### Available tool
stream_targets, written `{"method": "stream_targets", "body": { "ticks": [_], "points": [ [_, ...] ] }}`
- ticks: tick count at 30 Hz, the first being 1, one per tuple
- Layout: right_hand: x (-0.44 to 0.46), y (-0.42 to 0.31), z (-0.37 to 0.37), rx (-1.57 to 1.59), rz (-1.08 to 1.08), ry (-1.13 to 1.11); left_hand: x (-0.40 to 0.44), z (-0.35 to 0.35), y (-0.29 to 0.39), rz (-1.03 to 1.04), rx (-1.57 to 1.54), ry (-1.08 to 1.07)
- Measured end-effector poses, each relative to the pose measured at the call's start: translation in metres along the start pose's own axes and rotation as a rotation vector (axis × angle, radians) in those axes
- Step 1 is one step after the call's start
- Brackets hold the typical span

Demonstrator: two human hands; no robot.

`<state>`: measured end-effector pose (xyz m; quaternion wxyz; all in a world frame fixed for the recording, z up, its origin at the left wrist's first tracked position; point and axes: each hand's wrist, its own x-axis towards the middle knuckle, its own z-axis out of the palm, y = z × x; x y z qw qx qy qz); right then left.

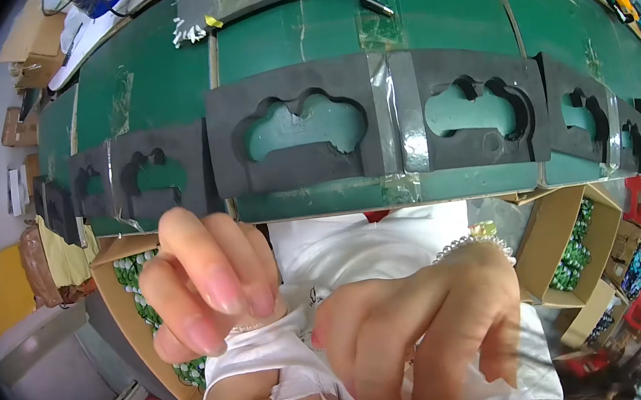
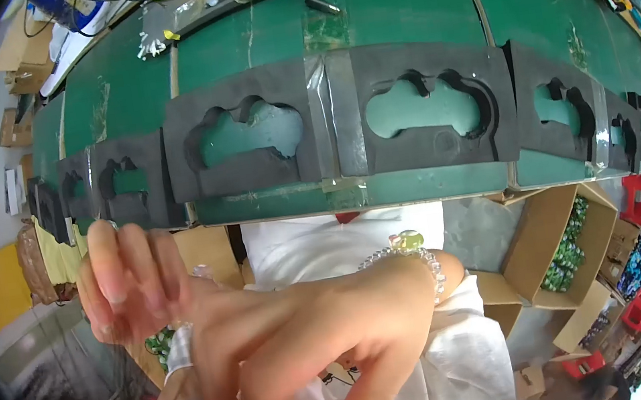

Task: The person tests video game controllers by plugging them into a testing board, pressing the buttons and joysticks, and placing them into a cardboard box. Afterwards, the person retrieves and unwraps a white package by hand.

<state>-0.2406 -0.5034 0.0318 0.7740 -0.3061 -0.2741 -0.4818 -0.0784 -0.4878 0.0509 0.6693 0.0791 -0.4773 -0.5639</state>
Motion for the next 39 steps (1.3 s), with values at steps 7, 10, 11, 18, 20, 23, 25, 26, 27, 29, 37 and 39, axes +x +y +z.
{"method": "stream_targets", "body": {
  "ticks": [7,10,11,18,20,23,25,26,27,29,37,39],
  "points": [
    [-0.004,0.010,0.006,-0.010,-0.059,0.044,-0.006,-0.004,-0.006,0.009,0.002,0.036],
    [-0.003,0.013,0.004,-0.015,-0.085,0.043,-0.007,-0.005,-0.004,0.005,0.028,0.086],
    [-0.002,0.014,0.004,-0.010,-0.094,0.038,-0.007,-0.005,-0.004,0.008,0.038,0.105],
    [0.001,0.021,0.000,-0.025,-0.132,0.019,-0.010,-0.007,-0.004,-0.006,0.093,0.160],
    [0.002,0.023,-0.001,-0.026,-0.144,0.013,-0.010,-0.008,-0.004,-0.009,0.100,0.153],
    [0.002,0.027,-0.001,-0.040,-0.160,0.008,-0.011,-0.011,-0.001,-0.017,0.102,0.150],
    [0.001,0.028,0.001,-0.041,-0.168,0.011,-0.012,-0.013,-0.001,-0.009,0.112,0.142],
    [0.001,0.027,0.001,-0.039,-0.174,0.012,-0.011,-0.014,-0.001,-0.010,0.116,0.139],
    [0.001,0.027,0.003,-0.036,-0.175,0.018,-0.012,-0.015,-0.001,-0.013,0.121,0.140],
    [0.000,0.030,0.005,-0.031,-0.190,0.021,-0.014,-0.014,0.001,-0.010,0.123,0.144],
    [0.005,0.043,0.000,-0.064,-0.271,-0.040,-0.017,-0.018,0.007,-0.031,0.155,0.154],
    [0.006,0.046,0.000,-0.068,-0.296,-0.056,-0.017,-0.019,0.007,-0.033,0.159,0.156]
  ]
}}
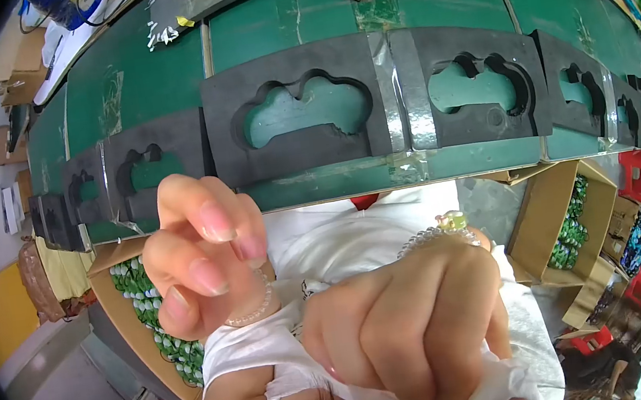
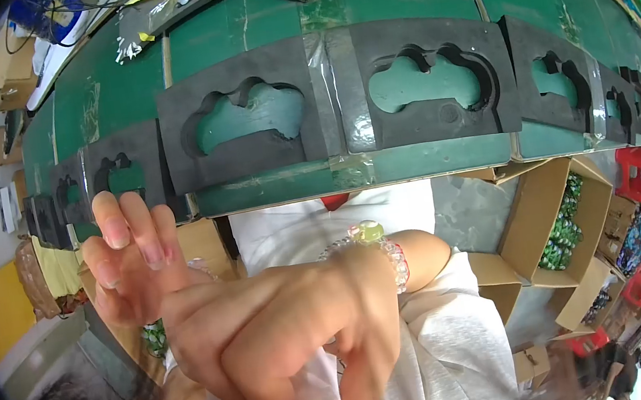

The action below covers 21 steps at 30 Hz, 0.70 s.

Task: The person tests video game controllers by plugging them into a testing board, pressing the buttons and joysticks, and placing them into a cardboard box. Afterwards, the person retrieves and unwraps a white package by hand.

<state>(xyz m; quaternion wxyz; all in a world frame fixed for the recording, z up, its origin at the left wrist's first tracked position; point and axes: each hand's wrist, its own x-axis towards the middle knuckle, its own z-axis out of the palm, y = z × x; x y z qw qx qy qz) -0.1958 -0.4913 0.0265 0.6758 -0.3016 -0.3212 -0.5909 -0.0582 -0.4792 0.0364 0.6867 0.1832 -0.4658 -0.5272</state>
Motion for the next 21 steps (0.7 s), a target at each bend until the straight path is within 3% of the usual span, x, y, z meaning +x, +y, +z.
{"method": "stream_targets", "body": {
  "ticks": [6,11,15,19,21],
  "points": [
    [0.000,0.009,0.001,-0.018,-0.044,-0.012,-0.002,-0.002,0.000,0.029,0.028,0.015],
    [0.016,-0.013,0.011,-0.065,0.182,0.148,-0.001,-0.006,0.001,0.039,0.034,0.030],
    [0.012,-0.019,-0.020,-0.118,0.285,0.001,0.001,-0.010,0.006,0.023,0.096,-0.015],
    [0.014,-0.032,-0.027,-0.836,0.392,-0.109,0.006,0.005,0.011,0.033,0.501,0.104],
    [0.014,-0.037,-0.027,-1.271,0.505,-0.132,0.018,0.003,0.013,0.057,0.810,-0.183]
  ]
}}
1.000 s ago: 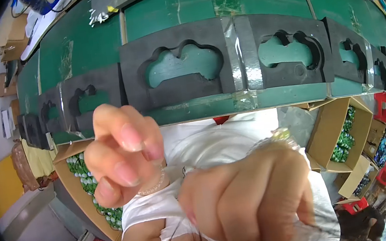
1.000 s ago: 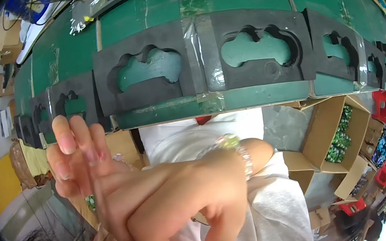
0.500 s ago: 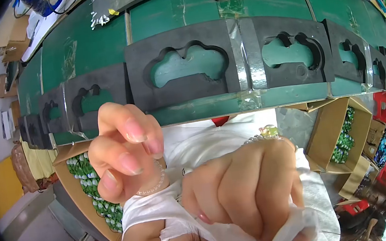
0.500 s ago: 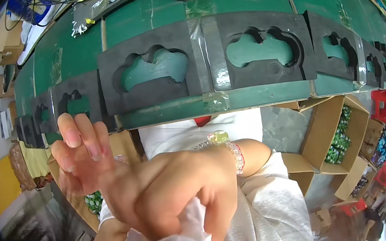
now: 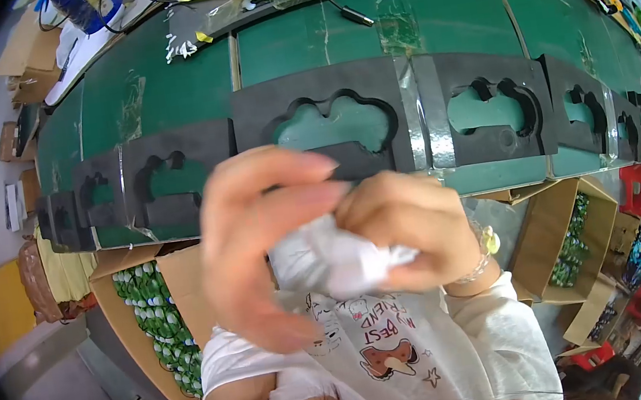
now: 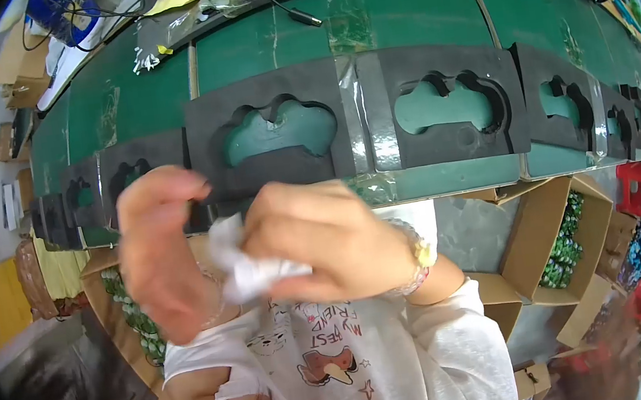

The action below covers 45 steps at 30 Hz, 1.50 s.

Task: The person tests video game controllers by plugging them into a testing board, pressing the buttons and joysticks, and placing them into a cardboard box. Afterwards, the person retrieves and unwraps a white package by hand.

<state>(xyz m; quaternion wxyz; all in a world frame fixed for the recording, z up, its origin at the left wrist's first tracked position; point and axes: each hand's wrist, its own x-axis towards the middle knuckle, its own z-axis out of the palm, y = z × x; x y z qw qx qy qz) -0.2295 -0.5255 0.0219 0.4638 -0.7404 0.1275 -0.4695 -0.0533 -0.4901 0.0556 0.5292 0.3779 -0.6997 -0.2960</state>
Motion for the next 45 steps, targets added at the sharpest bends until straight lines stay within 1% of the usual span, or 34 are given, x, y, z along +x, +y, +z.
{"method": "stream_targets", "body": {
  "ticks": [1,2,4,5,6,8,9,11,13,14,16,17,18,20,21,22,23,24,26,27,28,29,30,31,33,34,35,38,39,42,43,45],
  "points": [
    [0.002,-0.008,-0.008,-0.243,0.049,-0.046,0.006,-0.002,-0.001,0.082,0.137,-0.117],
    [-0.002,0.000,-0.002,-0.329,0.032,0.010,0.012,0.000,0.000,0.106,0.237,-0.219],
    [-0.005,-0.005,-0.008,-0.417,0.110,-0.005,0.019,0.007,-0.002,0.143,0.412,-0.388],
    [-0.001,-0.011,-0.011,-0.482,0.094,0.014,0.018,0.010,-0.001,0.018,0.393,-0.350],
    [0.003,-0.015,-0.012,-0.497,0.136,0.048,0.017,0.009,-0.002,-0.038,0.296,-0.333],
    [0.003,-0.020,-0.013,-0.378,0.239,0.115,0.016,0.005,-0.005,-0.149,0.100,-0.305],
    [0.003,-0.021,-0.013,-0.309,0.230,0.144,0.016,0.007,-0.004,-0.102,0.136,-0.219],
    [0.002,-0.023,-0.013,-0.169,0.213,0.200,0.015,0.002,0.001,-0.160,0.134,-0.190],
    [0.000,-0.024,-0.017,-0.080,0.181,0.160,0.009,0.002,0.006,-0.239,0.122,-0.121],
    [0.000,-0.024,-0.017,-0.035,0.165,0.140,0.009,0.002,0.009,-0.215,0.107,-0.140],
    [-0.004,-0.022,-0.013,0.087,0.107,0.232,0.011,0.000,0.016,-0.169,0.076,-0.178],
    [-0.005,-0.024,-0.011,0.184,0.096,0.249,0.014,-0.001,0.015,-0.100,0.013,-0.213],
    [-0.006,-0.027,-0.011,0.280,0.086,0.266,0.014,0.001,0.016,-0.062,-0.096,-0.205],
    [0.000,-0.038,-0.009,0.342,-0.017,0.212,0.016,0.007,0.019,0.012,-0.317,-0.187],
    [0.003,-0.043,-0.008,0.375,-0.067,0.182,0.017,0.001,0.024,-0.012,-0.404,-0.282],
    [0.009,-0.046,-0.001,0.398,-0.145,0.247,0.018,-0.005,0.029,-0.045,-0.486,-0.375],
    [0.014,-0.050,0.006,0.416,-0.224,0.311,0.016,-0.012,0.032,-0.018,-0.470,-0.450],
    [0.023,-0.047,0.003,0.447,-0.307,0.248,0.023,-0.020,0.041,-0.096,-0.502,-0.500],
    [0.022,-0.047,0.000,0.617,-0.263,0.140,0.037,-0.034,0.060,-0.259,-0.557,-0.589],
    [0.011,-0.054,-0.005,0.751,-0.134,0.095,0.042,-0.039,0.068,-0.388,-0.574,-0.618],
    [0.009,-0.053,-0.006,0.850,-0.087,0.055,0.045,-0.043,0.074,-0.517,-0.590,-0.647],
    [0.006,-0.053,-0.006,0.948,-0.037,0.020,0.041,-0.035,0.067,-0.425,-0.637,-0.537],
    [0.008,-0.045,-0.004,1.014,-0.072,-0.008,0.037,-0.028,0.061,-0.327,-0.674,-0.431],
    [0.010,-0.038,0.000,1.083,-0.107,-0.037,0.020,0.001,0.034,-0.009,-0.720,-0.180],
    [0.010,-0.040,0.003,1.228,0.017,-0.029,0.016,0.010,0.029,0.193,-0.694,0.004],
    [0.009,-0.041,0.005,1.301,0.079,-0.018,0.012,0.000,0.040,0.079,-0.647,-0.066],
    [0.009,-0.035,0.010,1.365,0.033,-0.060,0.013,-0.004,0.045,0.039,-0.649,-0.105],
    [0.020,-0.019,0.024,1.547,-0.032,-0.248,0.007,-0.009,0.039,0.014,-0.767,-0.179],
    [0.016,-0.025,0.024,1.475,0.058,-0.208,0.004,-0.011,0.036,0.003,-0.802,-0.193],
    [0.009,-0.027,0.031,1.366,0.048,-0.118,-0.001,-0.019,0.031,-0.036,-0.887,-0.234],
    [0.008,-0.012,0.037,1.338,-0.091,-0.151,-0.003,-0.021,0.031,-0.045,-0.920,-0.248],
    [0.014,-0.022,0.036,1.293,-0.026,-0.087,-0.006,-0.027,0.027,-0.066,-0.986,-0.278]
  ]
}}
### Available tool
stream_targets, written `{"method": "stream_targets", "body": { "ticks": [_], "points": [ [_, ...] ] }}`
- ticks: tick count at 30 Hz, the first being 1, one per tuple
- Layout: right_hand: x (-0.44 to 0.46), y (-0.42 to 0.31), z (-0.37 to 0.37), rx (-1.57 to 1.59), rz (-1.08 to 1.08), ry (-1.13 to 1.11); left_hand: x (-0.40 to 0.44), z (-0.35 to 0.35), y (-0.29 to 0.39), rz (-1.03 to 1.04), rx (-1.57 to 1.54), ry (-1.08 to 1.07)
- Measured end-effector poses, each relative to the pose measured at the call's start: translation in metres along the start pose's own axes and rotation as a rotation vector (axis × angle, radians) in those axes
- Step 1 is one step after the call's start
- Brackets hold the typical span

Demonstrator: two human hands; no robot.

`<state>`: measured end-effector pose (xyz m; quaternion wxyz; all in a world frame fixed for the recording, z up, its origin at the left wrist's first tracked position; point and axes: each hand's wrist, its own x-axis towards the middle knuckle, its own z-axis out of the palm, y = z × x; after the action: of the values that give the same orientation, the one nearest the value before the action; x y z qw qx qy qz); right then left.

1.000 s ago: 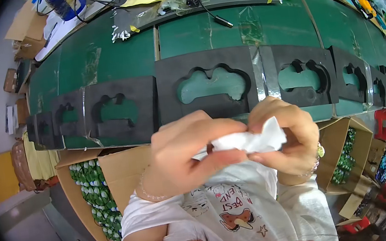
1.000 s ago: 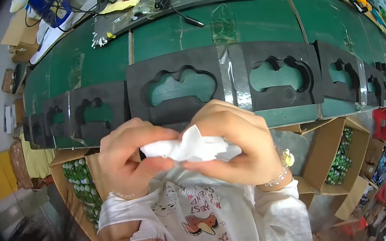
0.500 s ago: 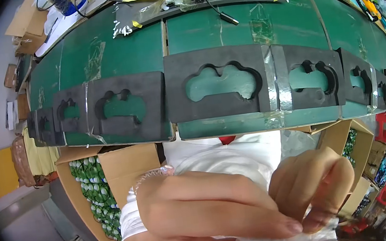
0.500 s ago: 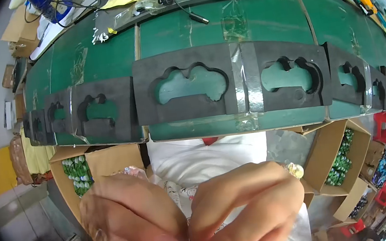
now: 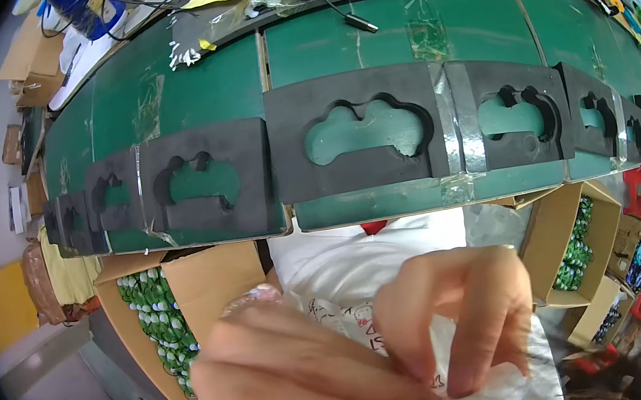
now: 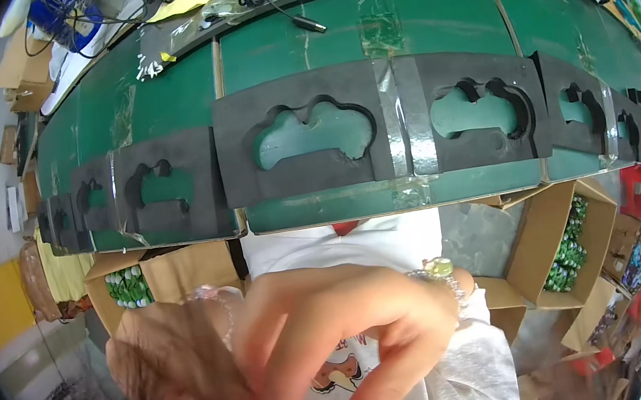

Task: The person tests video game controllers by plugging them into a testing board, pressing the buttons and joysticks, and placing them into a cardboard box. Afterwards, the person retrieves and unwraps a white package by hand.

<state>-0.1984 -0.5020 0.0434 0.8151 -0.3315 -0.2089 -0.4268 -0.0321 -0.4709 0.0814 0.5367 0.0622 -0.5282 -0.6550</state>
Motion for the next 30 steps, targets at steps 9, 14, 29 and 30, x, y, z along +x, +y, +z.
{"method": "stream_targets", "body": {
  "ticks": [9,14,29,30],
  "points": [
    [0.000,-0.003,0.004,0.026,0.106,-0.015,-0.015,0.013,0.010,0.214,0.125,0.544],
    [0.004,0.015,0.007,0.077,-0.054,-0.092,-0.043,-0.035,0.013,0.212,0.295,0.418],
    [0.016,0.071,0.017,0.281,-0.114,-0.363,-0.073,-0.055,0.017,0.154,0.448,0.543],
    [0.015,0.069,0.017,0.305,-0.020,-0.370,-0.075,-0.054,0.019,0.156,0.454,0.545]
  ]
}}
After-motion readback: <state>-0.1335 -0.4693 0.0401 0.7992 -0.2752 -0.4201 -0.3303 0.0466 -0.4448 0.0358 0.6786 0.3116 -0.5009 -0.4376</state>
